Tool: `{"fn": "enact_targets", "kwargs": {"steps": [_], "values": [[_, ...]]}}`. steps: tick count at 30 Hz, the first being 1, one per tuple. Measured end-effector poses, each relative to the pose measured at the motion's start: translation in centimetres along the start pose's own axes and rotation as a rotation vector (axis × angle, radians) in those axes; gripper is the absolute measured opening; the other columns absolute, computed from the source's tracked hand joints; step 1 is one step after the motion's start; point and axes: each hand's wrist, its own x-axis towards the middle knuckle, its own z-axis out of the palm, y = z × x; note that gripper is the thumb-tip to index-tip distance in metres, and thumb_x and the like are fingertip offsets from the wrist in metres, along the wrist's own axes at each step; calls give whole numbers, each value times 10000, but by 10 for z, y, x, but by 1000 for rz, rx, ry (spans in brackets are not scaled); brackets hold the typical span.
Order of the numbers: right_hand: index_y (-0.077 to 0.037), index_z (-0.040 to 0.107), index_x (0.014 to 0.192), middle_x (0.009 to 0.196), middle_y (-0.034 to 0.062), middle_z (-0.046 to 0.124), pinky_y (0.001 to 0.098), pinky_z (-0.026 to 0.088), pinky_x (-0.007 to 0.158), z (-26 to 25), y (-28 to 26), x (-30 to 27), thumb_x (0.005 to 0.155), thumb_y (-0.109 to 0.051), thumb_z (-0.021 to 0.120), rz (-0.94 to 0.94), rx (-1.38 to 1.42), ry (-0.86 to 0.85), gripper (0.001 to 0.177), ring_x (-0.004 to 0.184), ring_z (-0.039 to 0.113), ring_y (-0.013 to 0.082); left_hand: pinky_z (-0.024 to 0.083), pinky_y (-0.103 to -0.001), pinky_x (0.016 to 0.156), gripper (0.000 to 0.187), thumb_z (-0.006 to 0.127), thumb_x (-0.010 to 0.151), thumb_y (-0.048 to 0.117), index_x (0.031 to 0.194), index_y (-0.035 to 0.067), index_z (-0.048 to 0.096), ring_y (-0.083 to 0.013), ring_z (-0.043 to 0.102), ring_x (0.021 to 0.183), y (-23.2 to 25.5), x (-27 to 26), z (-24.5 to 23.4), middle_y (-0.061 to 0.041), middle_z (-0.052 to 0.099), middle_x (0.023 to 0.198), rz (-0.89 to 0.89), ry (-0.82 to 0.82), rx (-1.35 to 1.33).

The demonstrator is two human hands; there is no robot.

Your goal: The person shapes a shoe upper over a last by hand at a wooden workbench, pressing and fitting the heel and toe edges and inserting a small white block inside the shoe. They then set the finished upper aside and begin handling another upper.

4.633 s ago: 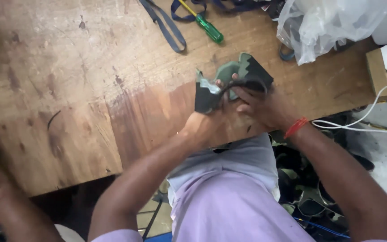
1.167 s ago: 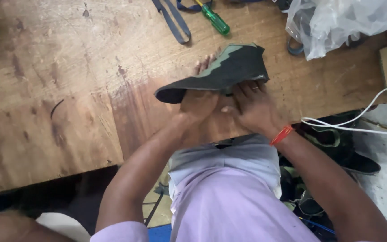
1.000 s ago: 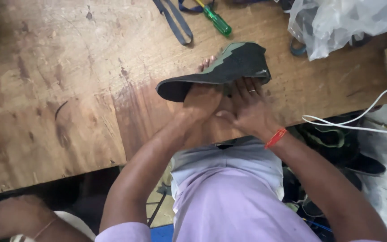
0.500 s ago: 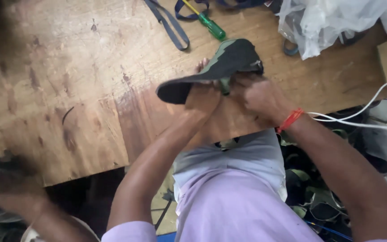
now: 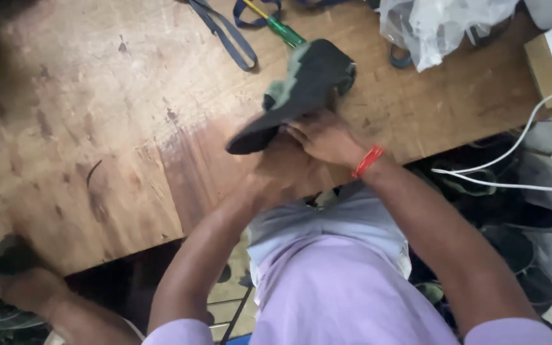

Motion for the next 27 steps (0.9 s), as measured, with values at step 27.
{"fn": "enact_targets", "kwargs": {"steps": [27], "values": [[-38, 673, 1108, 1080, 189, 709, 471, 542, 853, -102, -68, -3, 888, -182, 704, -213, 47, -9, 264, 1044, 667, 362, 515, -455, 1015, 448, 569, 965, 304, 1338, 55, 561, -379, 639, 1183, -68, 19, 70, -234, 624, 1343, -371, 14, -337]]}}
